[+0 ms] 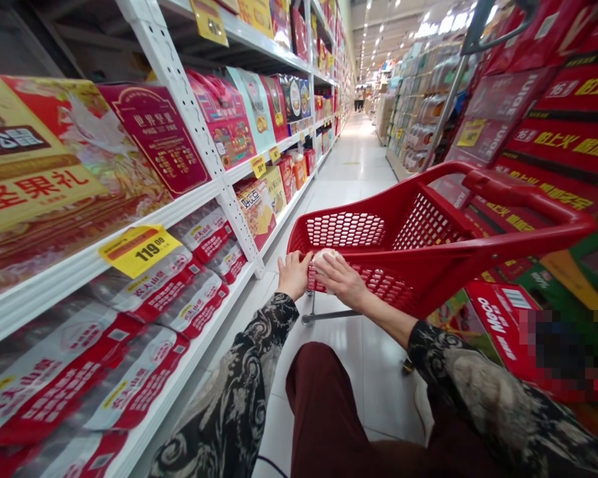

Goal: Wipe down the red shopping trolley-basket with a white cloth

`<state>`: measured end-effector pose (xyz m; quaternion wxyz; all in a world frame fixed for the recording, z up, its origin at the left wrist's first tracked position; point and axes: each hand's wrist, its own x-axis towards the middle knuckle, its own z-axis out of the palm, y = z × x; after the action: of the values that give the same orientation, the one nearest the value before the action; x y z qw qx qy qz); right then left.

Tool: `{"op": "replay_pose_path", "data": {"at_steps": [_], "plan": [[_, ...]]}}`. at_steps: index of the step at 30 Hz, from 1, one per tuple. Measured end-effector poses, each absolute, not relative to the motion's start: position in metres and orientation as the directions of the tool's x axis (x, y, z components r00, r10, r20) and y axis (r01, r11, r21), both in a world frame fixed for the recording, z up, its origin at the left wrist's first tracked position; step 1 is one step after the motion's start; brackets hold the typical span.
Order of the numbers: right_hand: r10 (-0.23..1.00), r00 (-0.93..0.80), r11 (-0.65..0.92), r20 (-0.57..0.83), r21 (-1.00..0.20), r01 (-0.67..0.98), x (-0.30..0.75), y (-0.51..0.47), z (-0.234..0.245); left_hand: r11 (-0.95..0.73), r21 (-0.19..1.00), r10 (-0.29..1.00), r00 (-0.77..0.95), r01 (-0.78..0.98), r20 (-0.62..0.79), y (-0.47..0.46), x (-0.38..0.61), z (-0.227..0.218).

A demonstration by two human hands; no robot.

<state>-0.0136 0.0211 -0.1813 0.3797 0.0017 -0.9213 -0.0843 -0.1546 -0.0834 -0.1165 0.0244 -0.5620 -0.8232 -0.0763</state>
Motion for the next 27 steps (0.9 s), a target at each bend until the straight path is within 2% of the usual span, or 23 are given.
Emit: {"op": "replay_pose_path", "data": {"at_steps": [3, 8, 11, 15, 18, 21, 27], "plan": [[-0.039, -0.766, 0.982, 0.641, 0.165, 0.088, -0.012, 0.028, -0.19, 0.36, 0.1, 0.925, -0.369, 0.927, 0.088, -0.081, -0.148, -0.118], [-0.006, -0.884, 0.989, 0.467, 0.132, 0.063, 0.006, 0.027, -0.237, 0.343, 0.085, 0.938, -0.346, 0.935, 0.018, -0.081, -0.143, -0.113], [-0.008, -0.854, 0.991, 0.52, 0.117, 0.062, 0.019, 0.022, -0.235, 0.347, 0.068, 0.937, -0.349, 0.935, 0.025, -0.081, -0.141, -0.113], [-0.017, -0.728, 0.99, 0.685, 0.116, 0.085, 0.024, 0.023, -0.194, 0.353, 0.053, 0.932, -0.356, 0.934, 0.072, -0.079, -0.134, -0.118], [-0.006, -0.678, 0.986, 0.735, 0.116, 0.117, 0.022, 0.031, -0.171, 0.293, 0.06, 0.947, -0.298, 0.954, 0.117, -0.074, -0.124, -0.123], [0.033, -0.747, 0.983, 0.664, 0.114, 0.145, 0.022, 0.039, -0.179, 0.296, 0.082, 0.945, -0.304, 0.952, 0.117, -0.069, -0.116, -0.125], [0.026, -0.878, 0.985, 0.478, 0.137, 0.104, 0.042, 0.039, -0.237, 0.289, 0.076, 0.948, -0.296, 0.954, 0.116, -0.069, -0.118, -0.122]]}}
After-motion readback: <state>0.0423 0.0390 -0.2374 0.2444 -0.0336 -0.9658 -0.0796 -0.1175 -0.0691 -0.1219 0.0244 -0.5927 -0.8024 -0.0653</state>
